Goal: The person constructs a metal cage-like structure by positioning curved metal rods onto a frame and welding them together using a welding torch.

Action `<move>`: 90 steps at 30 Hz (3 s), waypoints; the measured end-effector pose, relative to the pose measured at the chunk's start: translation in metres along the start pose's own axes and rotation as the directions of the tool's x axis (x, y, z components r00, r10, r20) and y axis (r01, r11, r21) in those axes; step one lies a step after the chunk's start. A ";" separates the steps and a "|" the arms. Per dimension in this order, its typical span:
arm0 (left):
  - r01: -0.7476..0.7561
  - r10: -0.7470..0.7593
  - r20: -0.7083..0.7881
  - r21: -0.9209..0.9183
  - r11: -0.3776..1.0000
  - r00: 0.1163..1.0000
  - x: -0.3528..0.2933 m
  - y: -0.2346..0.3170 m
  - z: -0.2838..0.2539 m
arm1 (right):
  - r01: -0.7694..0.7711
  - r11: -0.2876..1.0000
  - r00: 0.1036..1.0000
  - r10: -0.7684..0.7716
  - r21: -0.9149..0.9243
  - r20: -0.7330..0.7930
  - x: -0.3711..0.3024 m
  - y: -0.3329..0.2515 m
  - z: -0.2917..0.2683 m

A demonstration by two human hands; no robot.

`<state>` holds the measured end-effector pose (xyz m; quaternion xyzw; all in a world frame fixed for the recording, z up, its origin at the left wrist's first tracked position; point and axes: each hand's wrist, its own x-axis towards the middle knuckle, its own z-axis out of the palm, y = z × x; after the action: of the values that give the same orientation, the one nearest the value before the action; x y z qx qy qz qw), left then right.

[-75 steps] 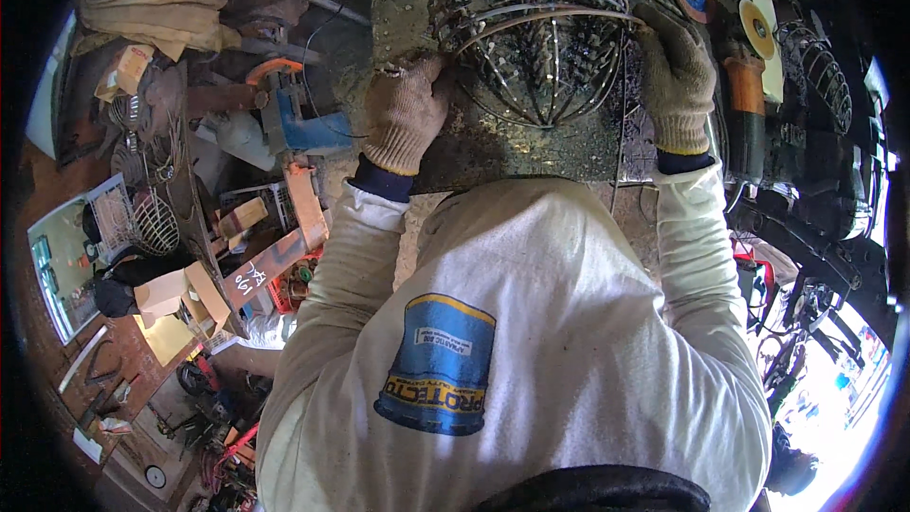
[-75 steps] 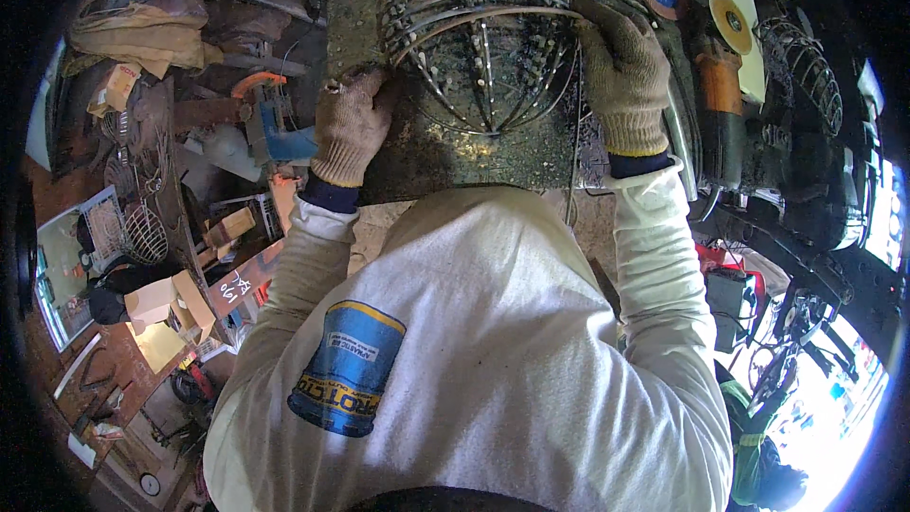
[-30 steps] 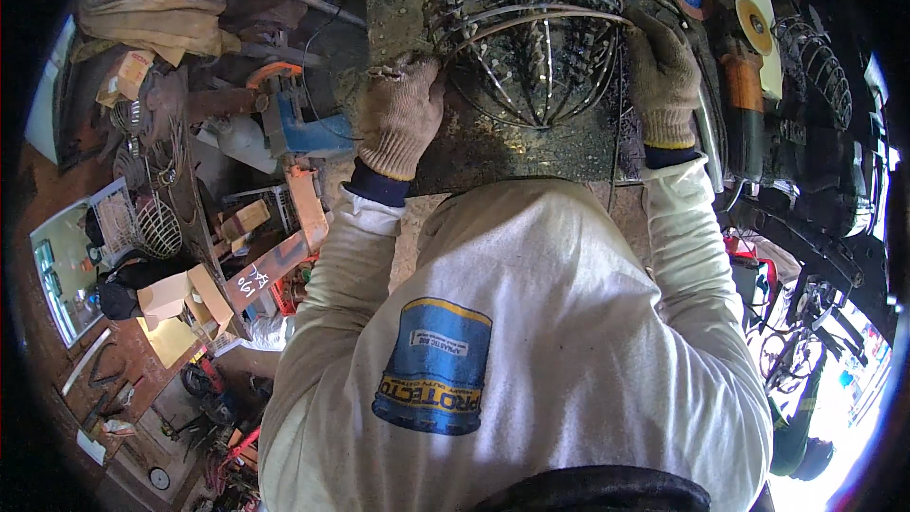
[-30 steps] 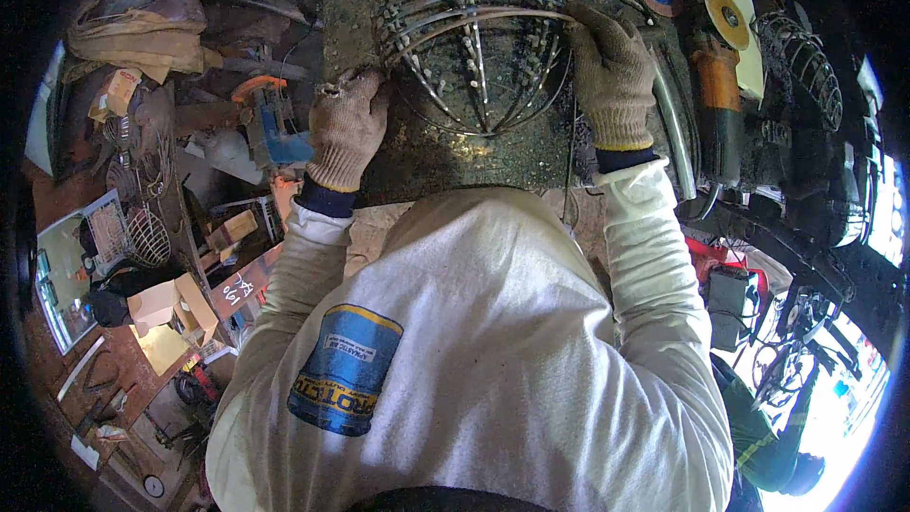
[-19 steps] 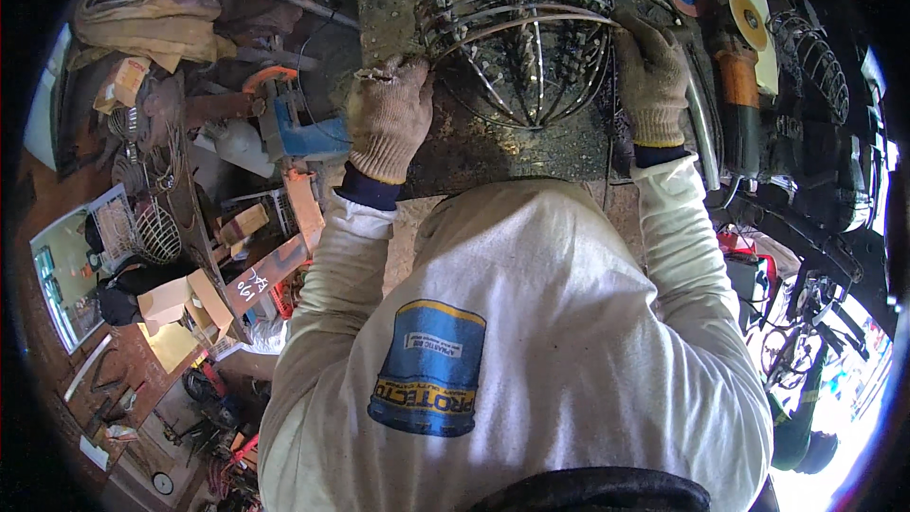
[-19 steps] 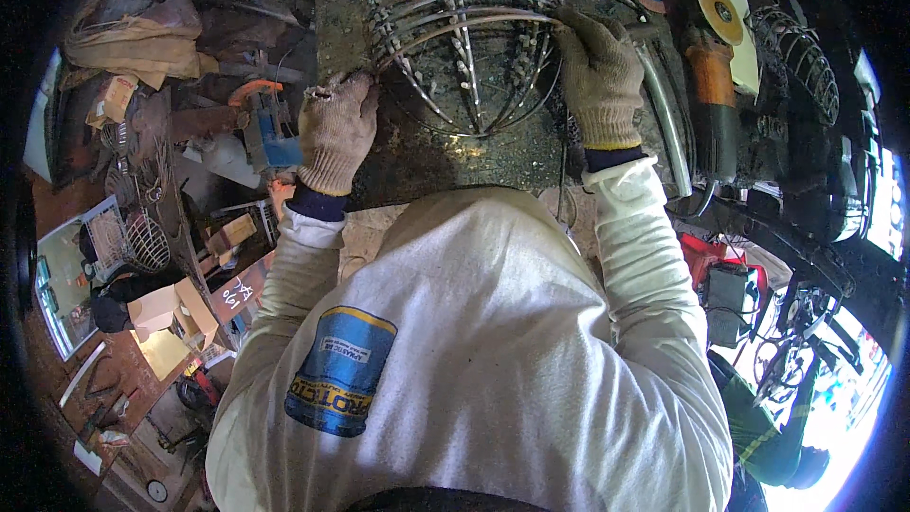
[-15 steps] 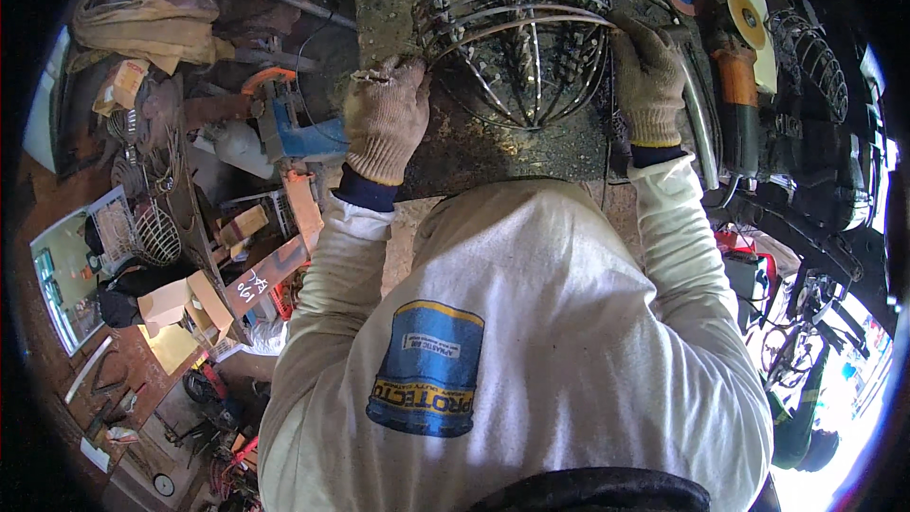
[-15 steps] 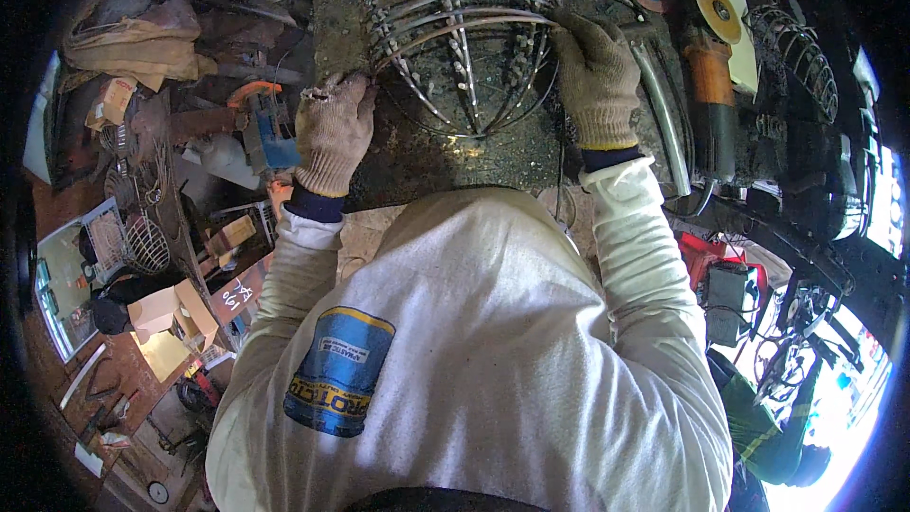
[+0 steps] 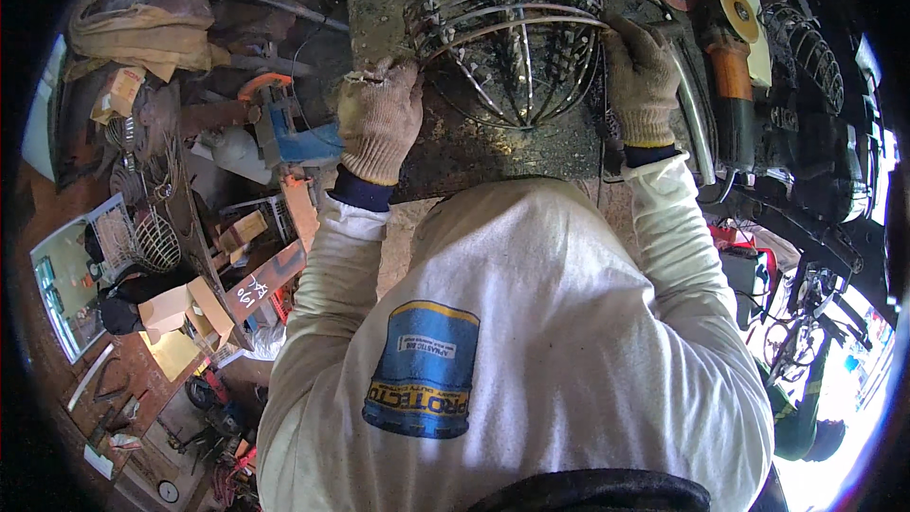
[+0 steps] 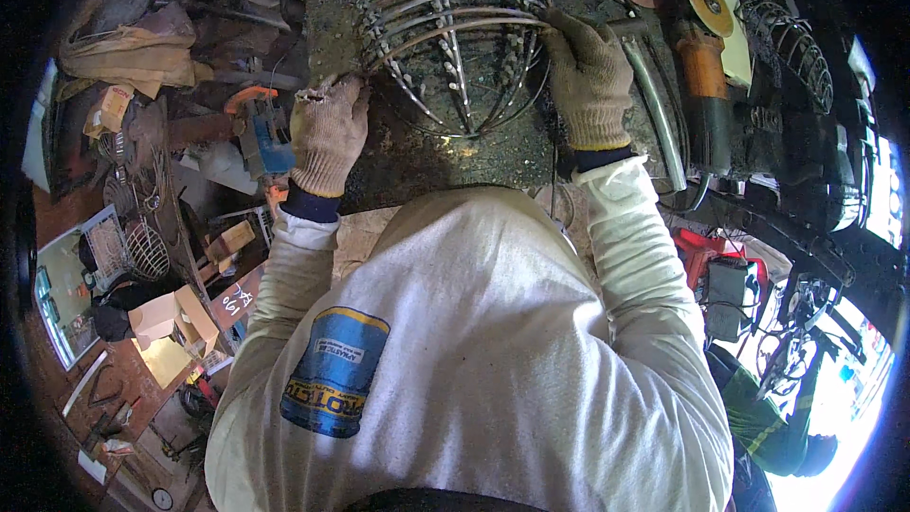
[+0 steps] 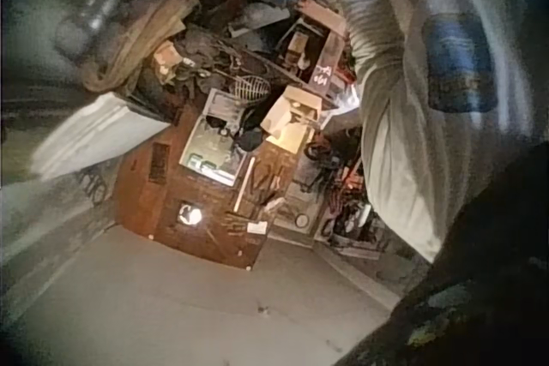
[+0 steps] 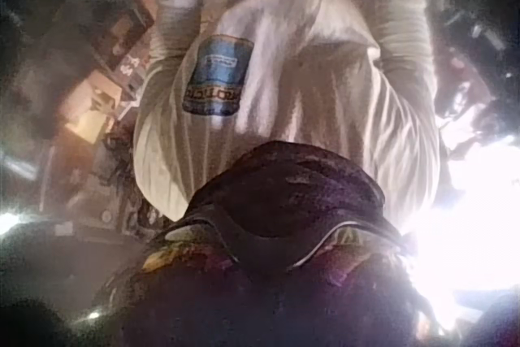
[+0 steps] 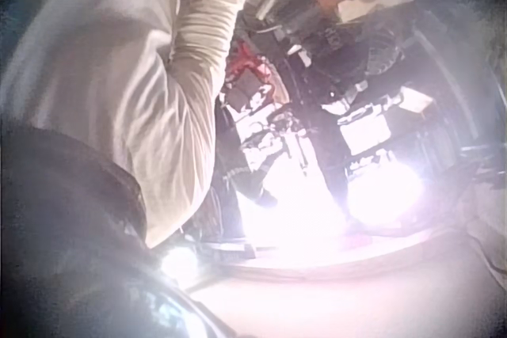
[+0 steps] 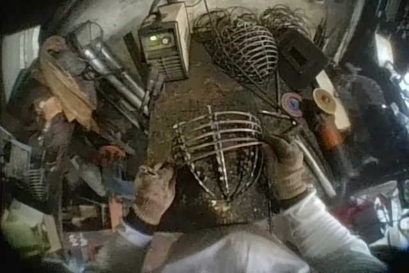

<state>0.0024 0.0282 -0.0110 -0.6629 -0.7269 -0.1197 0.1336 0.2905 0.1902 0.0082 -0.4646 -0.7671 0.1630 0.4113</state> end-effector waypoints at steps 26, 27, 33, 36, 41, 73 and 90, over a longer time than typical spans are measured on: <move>0.038 -0.045 0.124 0.057 0.998 0.991 0.001 0.001 -0.011 | -0.060 0.998 0.998 0.060 -0.017 0.026 -0.012 0.007 0.006; 0.033 -0.040 0.098 0.069 0.997 0.994 0.003 0.003 -0.014 | -0.060 0.998 0.998 0.060 -0.012 0.021 -0.012 0.006 0.005; -0.020 0.021 -0.018 0.083 0.996 1.000 0.006 0.001 -0.015 | -0.042 0.998 0.999 0.042 -0.052 0.007 -0.012 0.003 0.005; 0.004 -0.006 0.023 0.092 0.996 1.000 0.012 0.006 -0.025 | 0.008 0.998 1.000 -0.009 -0.070 -0.016 -0.013 0.007 0.006; 0.128 -0.122 0.085 -0.075 0.989 0.989 0.035 0.020 -0.072 | 0.043 0.994 0.999 -0.045 -0.098 -0.024 -0.013 0.012 0.011; -0.185 0.148 -0.241 -0.136 0.973 0.959 0.081 0.069 -0.061 | -0.196 0.933 0.978 0.210 -0.303 0.015 0.063 0.066 -0.071; -0.178 0.146 -0.276 -0.095 0.980 0.950 0.077 0.069 -0.054 | 0.107 0.569 0.823 0.409 -0.815 0.394 0.127 0.089 -0.018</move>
<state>0.0660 0.0868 0.0669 -0.7047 -0.6370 -0.2397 0.2005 0.3268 0.3412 0.0245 -0.6000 -0.7927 -0.0437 -0.0985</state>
